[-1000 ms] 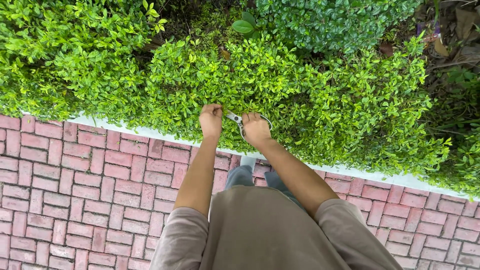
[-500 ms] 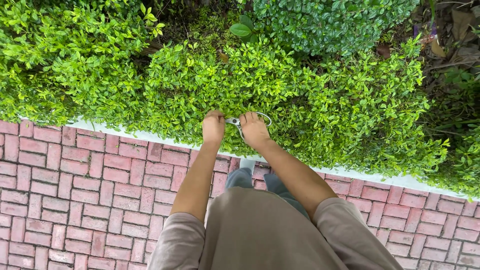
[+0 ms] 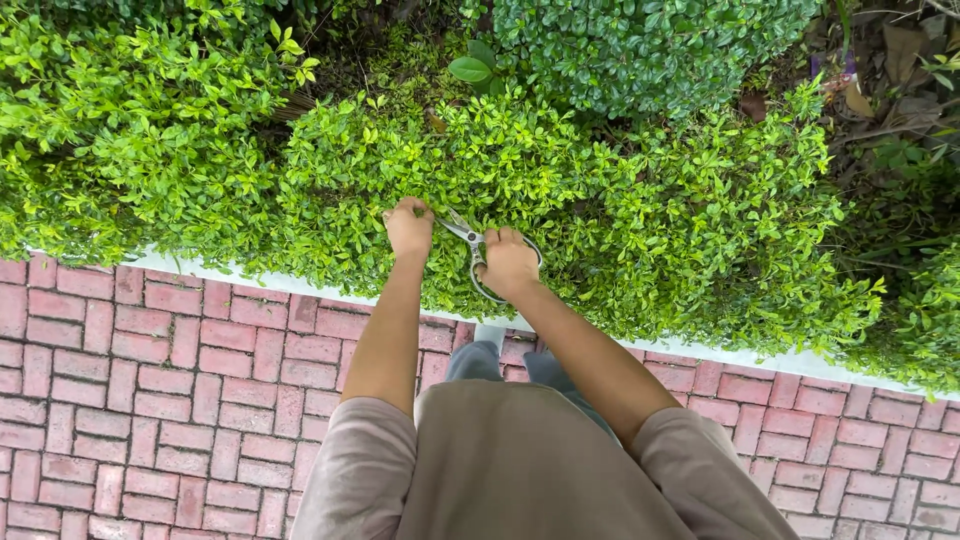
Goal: The person trims a row of green hedges using a pair of shears. They systematically cut the foliage along the top and sides of the bushes, moving along a brick pathway while shaping the plants.
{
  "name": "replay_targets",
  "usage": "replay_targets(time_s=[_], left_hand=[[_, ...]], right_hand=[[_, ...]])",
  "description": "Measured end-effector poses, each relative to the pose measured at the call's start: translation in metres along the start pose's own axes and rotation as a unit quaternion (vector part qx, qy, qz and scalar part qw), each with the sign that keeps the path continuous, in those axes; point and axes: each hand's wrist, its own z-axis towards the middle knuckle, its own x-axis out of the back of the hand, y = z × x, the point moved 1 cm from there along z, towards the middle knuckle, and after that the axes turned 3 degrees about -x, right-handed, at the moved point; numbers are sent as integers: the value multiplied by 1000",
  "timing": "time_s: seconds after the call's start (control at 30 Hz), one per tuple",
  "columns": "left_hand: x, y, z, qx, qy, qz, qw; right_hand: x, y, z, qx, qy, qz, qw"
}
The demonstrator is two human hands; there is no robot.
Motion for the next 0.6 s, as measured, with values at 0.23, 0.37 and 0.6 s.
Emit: replay_targets(time_s=[0.23, 0.37, 0.6], left_hand=[[-5, 9, -4, -68, -37, 55, 995], [11, 33, -5, -56, -44, 44, 996], [72, 193, 36, 149, -103, -444, 877]], right_hand=[[-12, -9, 17, 10, -15, -2, 1000], [-34, 5, 21, 49, 2, -34, 998], [-30, 74, -18, -81, 182, 229, 953]])
